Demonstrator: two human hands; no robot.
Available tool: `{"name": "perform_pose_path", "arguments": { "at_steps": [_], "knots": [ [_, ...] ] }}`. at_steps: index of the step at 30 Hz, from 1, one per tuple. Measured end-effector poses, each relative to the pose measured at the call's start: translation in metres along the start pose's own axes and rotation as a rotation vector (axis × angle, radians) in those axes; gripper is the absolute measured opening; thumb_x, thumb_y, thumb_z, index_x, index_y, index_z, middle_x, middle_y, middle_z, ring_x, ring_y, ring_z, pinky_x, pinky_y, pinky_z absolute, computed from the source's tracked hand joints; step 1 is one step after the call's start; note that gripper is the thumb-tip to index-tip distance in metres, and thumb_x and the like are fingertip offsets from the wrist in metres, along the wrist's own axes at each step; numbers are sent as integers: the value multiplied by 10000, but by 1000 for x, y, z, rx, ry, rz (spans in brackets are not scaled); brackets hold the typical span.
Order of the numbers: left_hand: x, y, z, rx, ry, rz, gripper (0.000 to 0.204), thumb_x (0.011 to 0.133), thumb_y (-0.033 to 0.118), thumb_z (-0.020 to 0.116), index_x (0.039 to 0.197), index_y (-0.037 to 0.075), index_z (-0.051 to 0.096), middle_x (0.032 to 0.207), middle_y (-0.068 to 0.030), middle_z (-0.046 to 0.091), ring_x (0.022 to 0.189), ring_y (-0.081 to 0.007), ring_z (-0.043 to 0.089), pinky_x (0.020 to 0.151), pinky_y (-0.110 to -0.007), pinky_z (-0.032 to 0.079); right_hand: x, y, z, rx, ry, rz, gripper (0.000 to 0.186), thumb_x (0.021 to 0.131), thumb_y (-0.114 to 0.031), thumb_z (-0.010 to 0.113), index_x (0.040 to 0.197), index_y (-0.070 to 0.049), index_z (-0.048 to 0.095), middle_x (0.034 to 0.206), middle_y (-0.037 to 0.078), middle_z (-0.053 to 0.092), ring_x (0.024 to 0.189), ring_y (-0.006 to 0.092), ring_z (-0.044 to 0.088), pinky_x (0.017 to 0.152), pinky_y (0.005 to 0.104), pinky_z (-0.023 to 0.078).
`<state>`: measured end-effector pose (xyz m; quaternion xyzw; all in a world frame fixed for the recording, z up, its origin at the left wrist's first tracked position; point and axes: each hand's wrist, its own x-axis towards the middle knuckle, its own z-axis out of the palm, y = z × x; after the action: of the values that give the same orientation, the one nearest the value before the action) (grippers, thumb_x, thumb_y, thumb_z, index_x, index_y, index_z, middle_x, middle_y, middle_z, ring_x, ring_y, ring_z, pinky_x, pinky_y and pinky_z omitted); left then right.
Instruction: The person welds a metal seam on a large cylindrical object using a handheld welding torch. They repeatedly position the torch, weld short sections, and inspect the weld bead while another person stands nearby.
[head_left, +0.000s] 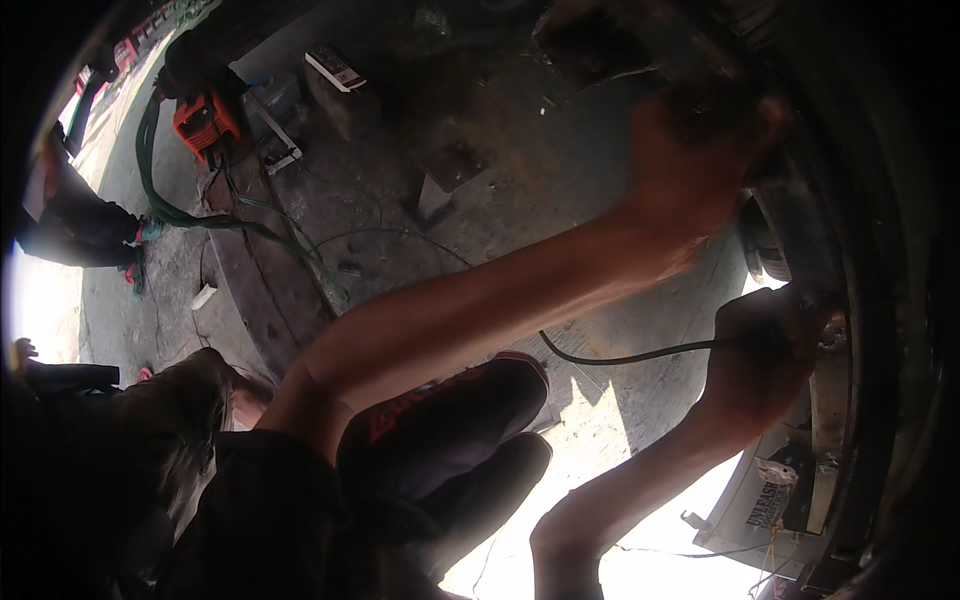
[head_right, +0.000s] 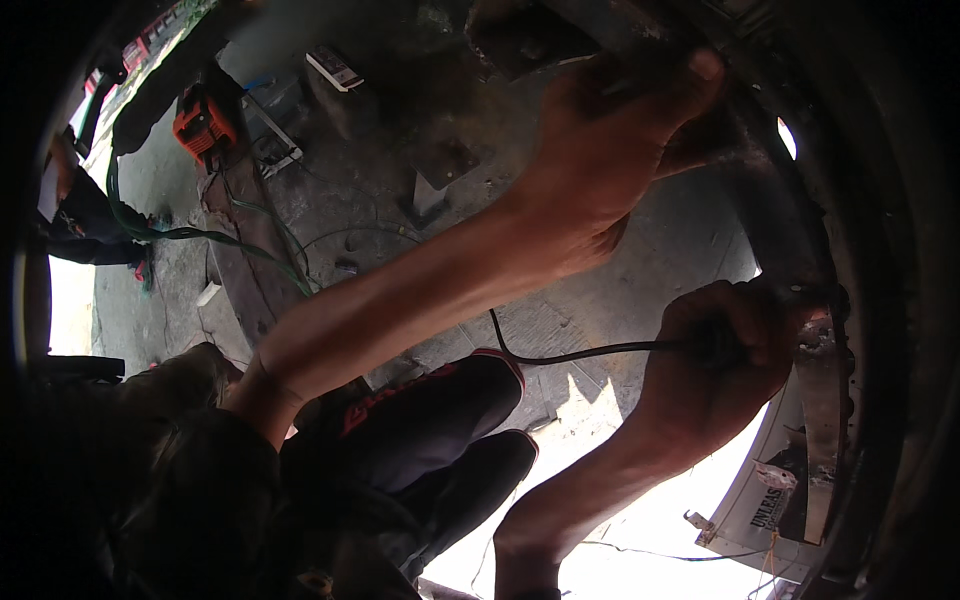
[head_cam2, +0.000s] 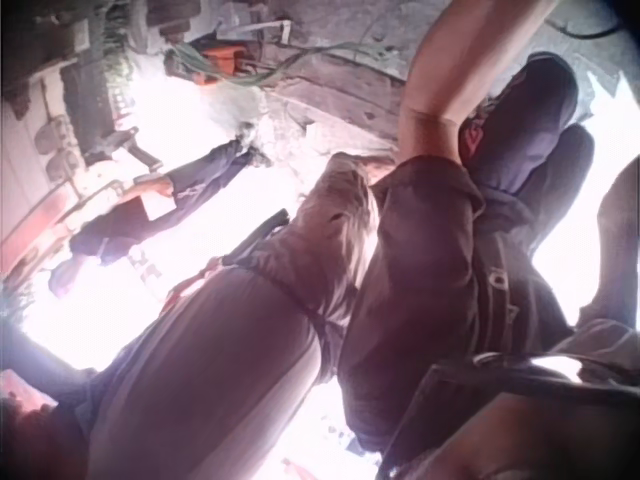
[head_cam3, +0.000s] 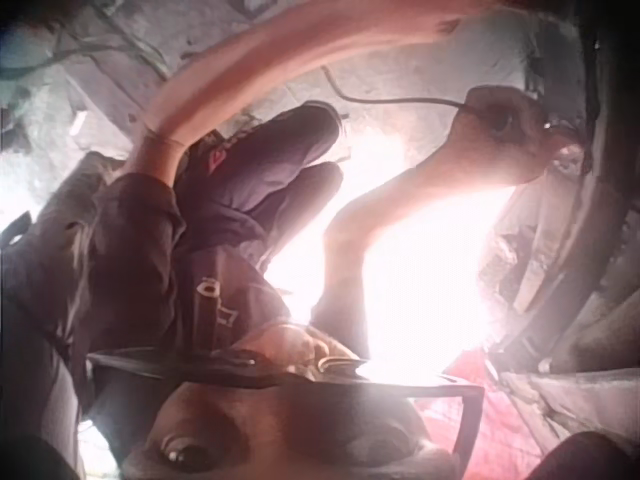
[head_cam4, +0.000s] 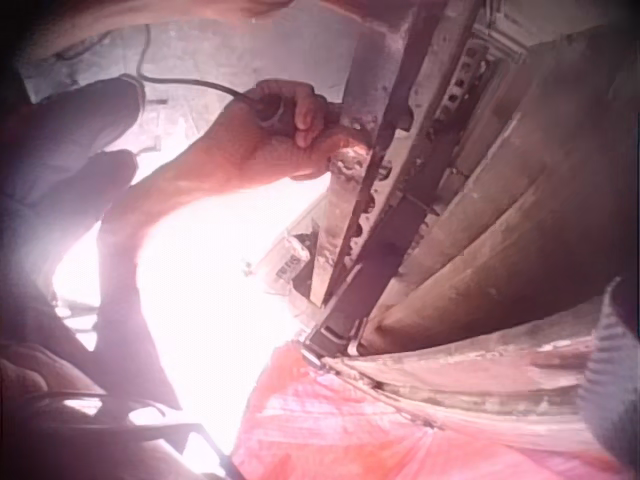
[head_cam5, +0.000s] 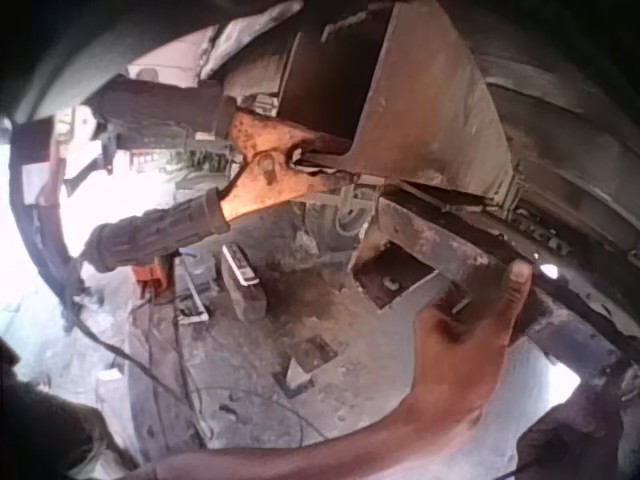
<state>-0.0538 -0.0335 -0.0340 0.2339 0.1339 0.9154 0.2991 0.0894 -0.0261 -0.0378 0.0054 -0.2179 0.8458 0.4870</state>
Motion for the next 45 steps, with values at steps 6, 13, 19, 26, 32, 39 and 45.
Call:
{"name": "perform_pose_path", "arguments": {
  "at_steps": [6,13,19,26,32,39,45],
  "knots": [
    [-3,10,-11,90,-59,-191,419,896,295,704,1207,63,547,1114,-49,639,1047,-165,616,920,-384,526,-5,17,13,83,158,-128,107,966,-211,585,976,-158,677,667,-63,402,560,21,371,620,182,436],
    [17,-11,-2,-399,-271,-299,345,843,150,654,1169,65,581,1121,-74,644,1126,-243,584,1017,-397,428,-5,21,15,23,225,-118,127,970,-268,582,983,-161,648,703,-84,471,548,16,358,555,176,393],
    [27,-21,13,-702,-312,-323,62,718,168,580,738,119,547,731,-30,521,744,-201,517,777,-390,439,-3,21,5,-19,159,-130,70,962,-226,596,965,-204,662,816,-78,589,573,20,400,578,157,422],
    [21,-12,41,-477,327,-403,158,695,249,599,671,163,469,622,5,393,622,-173,419,642,-342,403,-11,21,22,-43,273,-109,71,1011,-174,509,1030,-117,548,787,-45,465,612,61,353,597,227,376],
    [34,-44,8,-430,167,-389,197,716,299,616,705,155,482,671,2,439,652,-184,443,673,-346,403,-2,24,7,-98,194,-151,154,998,-230,531,1088,-111,568,890,-27,540,669,77,422,641,252,410],
    [20,-40,-5,-552,-12,-446,522,888,445,514,1276,96,508,1189,-97,565,1128,-241,513,932,-425,437,-17,35,22,-168,162,-231,285,985,-249,535,1223,-93,560,1126,41,614,981,166,565,857,340,469],
    [40,-47,-43,-686,-493,-548,700,849,497,526,1437,134,412,1422,-91,465,1298,-294,437,1070,-480,347,5,42,30,-78,348,-315,116,1011,-177,488,1061,-122,576,798,-63,531,573,20,384,557,177,383]
  ]
}}
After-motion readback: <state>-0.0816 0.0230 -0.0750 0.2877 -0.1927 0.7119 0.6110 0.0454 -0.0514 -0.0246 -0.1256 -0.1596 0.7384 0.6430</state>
